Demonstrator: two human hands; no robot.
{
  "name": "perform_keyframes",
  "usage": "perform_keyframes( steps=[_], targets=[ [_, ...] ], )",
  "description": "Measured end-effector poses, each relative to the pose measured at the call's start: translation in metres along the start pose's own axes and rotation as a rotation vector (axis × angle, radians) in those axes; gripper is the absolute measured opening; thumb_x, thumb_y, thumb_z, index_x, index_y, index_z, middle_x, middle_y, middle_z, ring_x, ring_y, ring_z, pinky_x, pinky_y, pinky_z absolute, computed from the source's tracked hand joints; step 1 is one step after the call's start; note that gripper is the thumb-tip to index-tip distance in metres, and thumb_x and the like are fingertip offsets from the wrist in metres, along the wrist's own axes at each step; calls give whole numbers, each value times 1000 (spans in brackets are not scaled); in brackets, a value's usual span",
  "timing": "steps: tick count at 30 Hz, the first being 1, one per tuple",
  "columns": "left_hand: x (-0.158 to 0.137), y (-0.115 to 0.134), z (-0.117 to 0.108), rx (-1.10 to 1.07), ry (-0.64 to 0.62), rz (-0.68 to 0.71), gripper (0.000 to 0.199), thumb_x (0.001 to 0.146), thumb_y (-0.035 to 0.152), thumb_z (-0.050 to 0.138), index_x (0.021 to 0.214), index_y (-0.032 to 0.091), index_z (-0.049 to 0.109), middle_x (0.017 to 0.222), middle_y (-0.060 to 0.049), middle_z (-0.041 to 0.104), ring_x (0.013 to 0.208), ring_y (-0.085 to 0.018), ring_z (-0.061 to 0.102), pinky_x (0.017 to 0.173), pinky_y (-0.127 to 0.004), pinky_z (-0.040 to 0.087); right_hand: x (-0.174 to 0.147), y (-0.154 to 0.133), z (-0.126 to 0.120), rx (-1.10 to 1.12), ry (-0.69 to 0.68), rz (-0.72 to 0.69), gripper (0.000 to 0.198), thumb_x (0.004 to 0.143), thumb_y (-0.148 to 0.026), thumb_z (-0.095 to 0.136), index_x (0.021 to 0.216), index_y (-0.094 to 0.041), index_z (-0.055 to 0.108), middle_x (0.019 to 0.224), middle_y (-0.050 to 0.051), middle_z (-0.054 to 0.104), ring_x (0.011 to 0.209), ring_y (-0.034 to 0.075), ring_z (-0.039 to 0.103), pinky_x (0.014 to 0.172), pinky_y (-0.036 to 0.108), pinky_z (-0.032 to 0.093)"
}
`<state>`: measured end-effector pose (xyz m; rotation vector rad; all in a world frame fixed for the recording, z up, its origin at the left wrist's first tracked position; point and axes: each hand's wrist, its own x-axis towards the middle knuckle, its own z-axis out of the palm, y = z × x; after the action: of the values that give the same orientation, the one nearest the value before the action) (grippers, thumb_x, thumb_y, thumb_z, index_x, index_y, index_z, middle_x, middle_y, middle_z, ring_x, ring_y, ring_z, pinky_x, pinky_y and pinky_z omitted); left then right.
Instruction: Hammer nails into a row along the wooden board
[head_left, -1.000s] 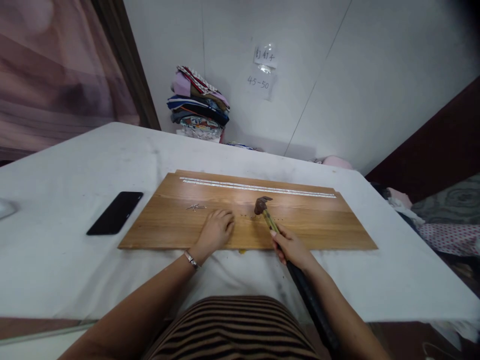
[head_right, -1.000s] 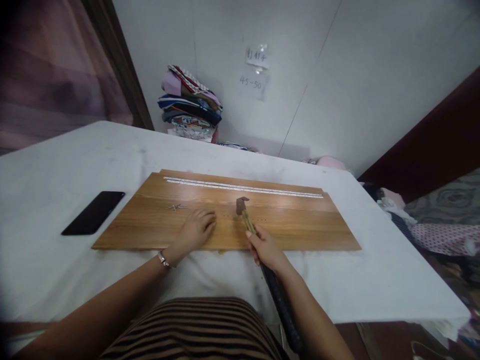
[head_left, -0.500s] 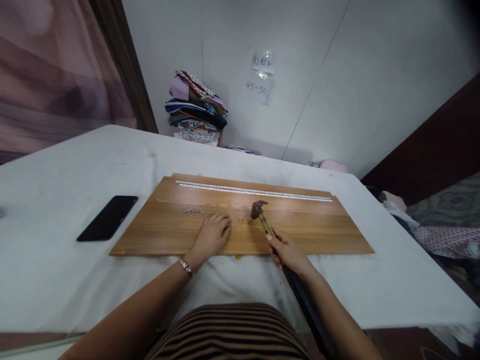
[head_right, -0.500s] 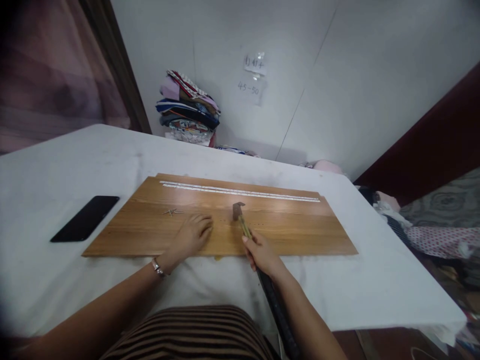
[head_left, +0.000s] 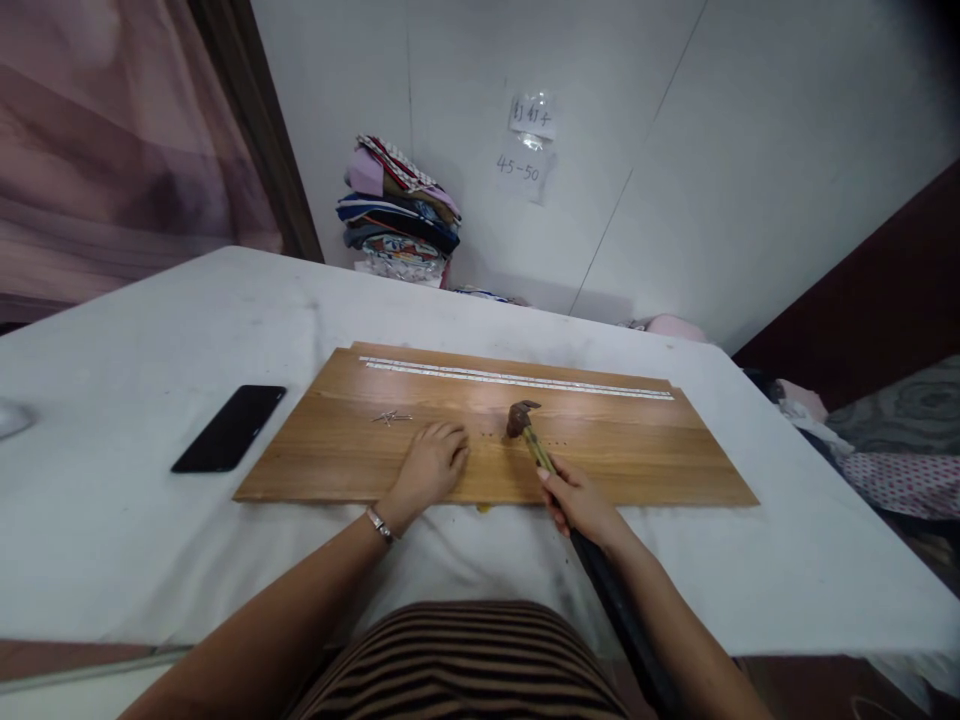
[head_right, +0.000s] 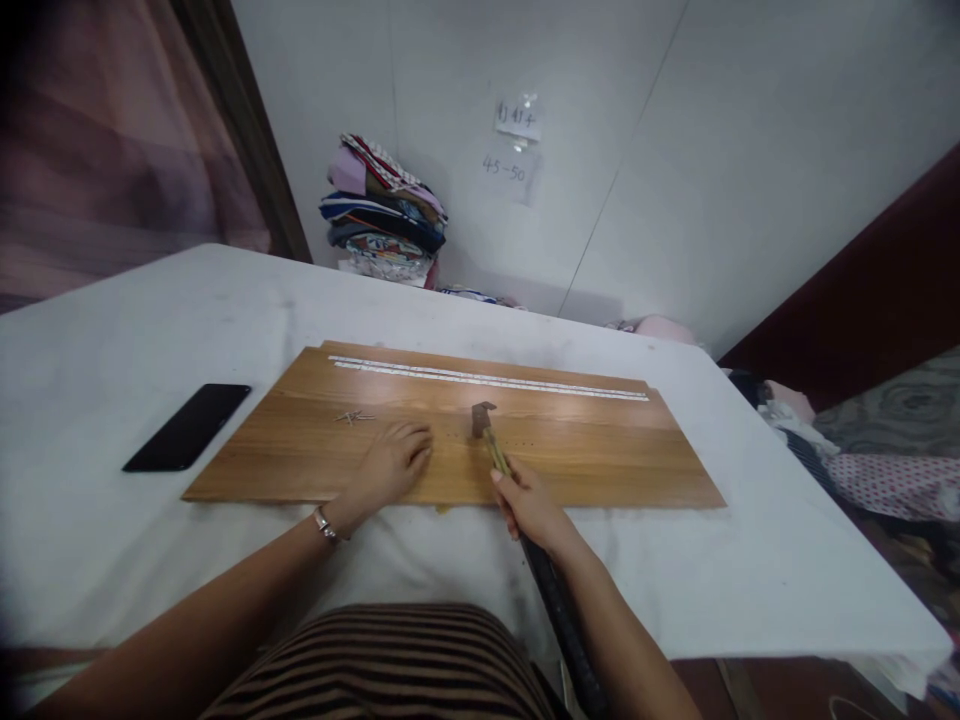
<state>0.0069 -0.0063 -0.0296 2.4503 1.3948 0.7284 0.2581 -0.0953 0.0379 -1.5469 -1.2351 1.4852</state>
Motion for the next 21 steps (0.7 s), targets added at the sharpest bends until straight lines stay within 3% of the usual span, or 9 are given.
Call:
perform_keyframes(
  steps=[21],
  targets=[
    [0, 2, -2, 13, -10, -16, 22, 95, 19, 56, 109, 19, 74, 124, -12, 74, 120, -29, 64, 108, -47, 48, -3, -6, 0, 17, 11, 3, 48, 77, -67, 66, 91, -25, 48, 61, -11, 49, 36, 6, 38, 33, 22, 30]
  ],
)
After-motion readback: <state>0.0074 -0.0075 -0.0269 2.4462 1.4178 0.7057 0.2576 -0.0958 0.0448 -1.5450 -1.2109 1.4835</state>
